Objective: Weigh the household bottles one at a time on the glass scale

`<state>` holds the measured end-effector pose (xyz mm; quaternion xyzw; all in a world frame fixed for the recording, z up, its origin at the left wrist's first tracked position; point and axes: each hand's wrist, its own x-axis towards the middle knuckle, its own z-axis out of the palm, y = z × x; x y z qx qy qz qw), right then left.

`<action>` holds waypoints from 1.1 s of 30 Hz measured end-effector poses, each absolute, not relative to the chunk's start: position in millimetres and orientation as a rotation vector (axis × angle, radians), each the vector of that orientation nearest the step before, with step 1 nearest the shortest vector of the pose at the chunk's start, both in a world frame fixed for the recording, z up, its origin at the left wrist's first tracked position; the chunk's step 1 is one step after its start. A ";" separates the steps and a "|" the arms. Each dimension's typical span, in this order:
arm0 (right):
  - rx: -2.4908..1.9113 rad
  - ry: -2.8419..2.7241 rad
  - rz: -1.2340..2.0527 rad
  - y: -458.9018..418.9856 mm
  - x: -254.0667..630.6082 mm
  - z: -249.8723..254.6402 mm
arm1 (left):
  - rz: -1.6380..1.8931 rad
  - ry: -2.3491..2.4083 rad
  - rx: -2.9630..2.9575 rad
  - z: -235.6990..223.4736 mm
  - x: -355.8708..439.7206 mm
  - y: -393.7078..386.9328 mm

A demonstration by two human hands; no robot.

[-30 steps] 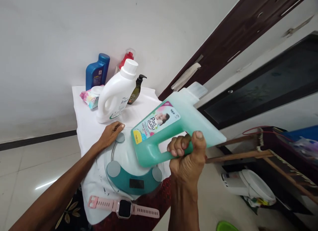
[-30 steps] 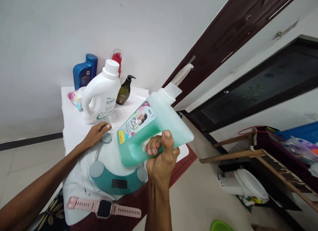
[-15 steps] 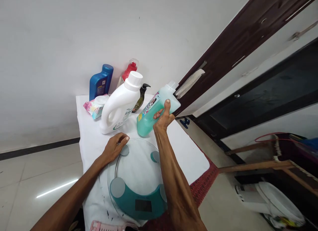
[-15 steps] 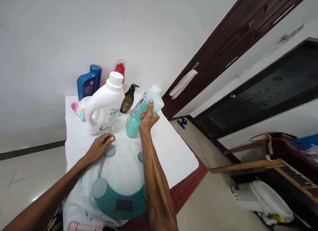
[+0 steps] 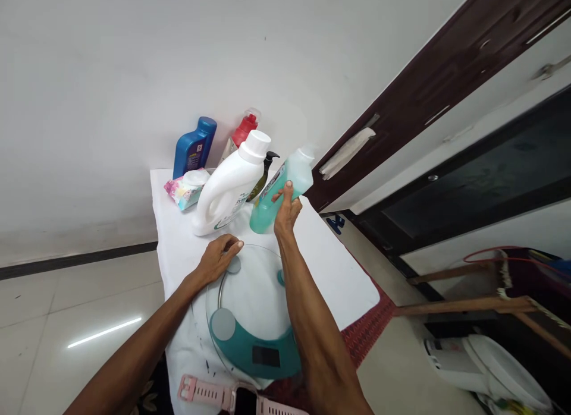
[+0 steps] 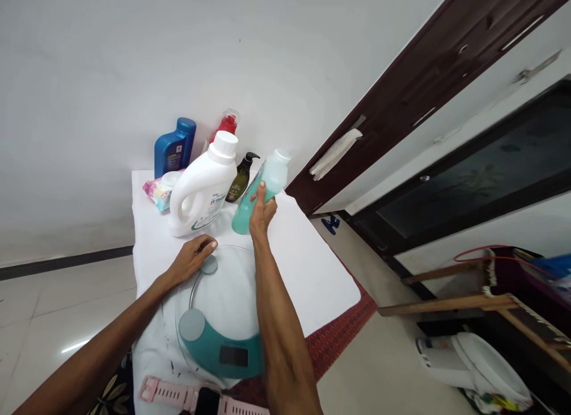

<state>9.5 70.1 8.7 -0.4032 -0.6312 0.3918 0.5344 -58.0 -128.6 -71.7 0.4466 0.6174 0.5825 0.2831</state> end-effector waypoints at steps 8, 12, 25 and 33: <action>-1.233 -1.723 0.537 48.4 157.0 -20.2 | 1.664 1.701 1.170 -70.9 -56.4 -146.0; -1.380 -1.936 0.516 21.8 237.6 -53.5 | 1.967 1.980 1.144 -44.4 -48.8 -174.7; -1.496 -2.023 0.230 -33.5 297.2 -98.2 | 2.107 2.160 0.889 8.7 -126.6 -119.5; -1.680 -1.915 0.154 -46.7 298.4 -106.8 | 2.300 2.004 0.755 9.9 -119.5 -92.7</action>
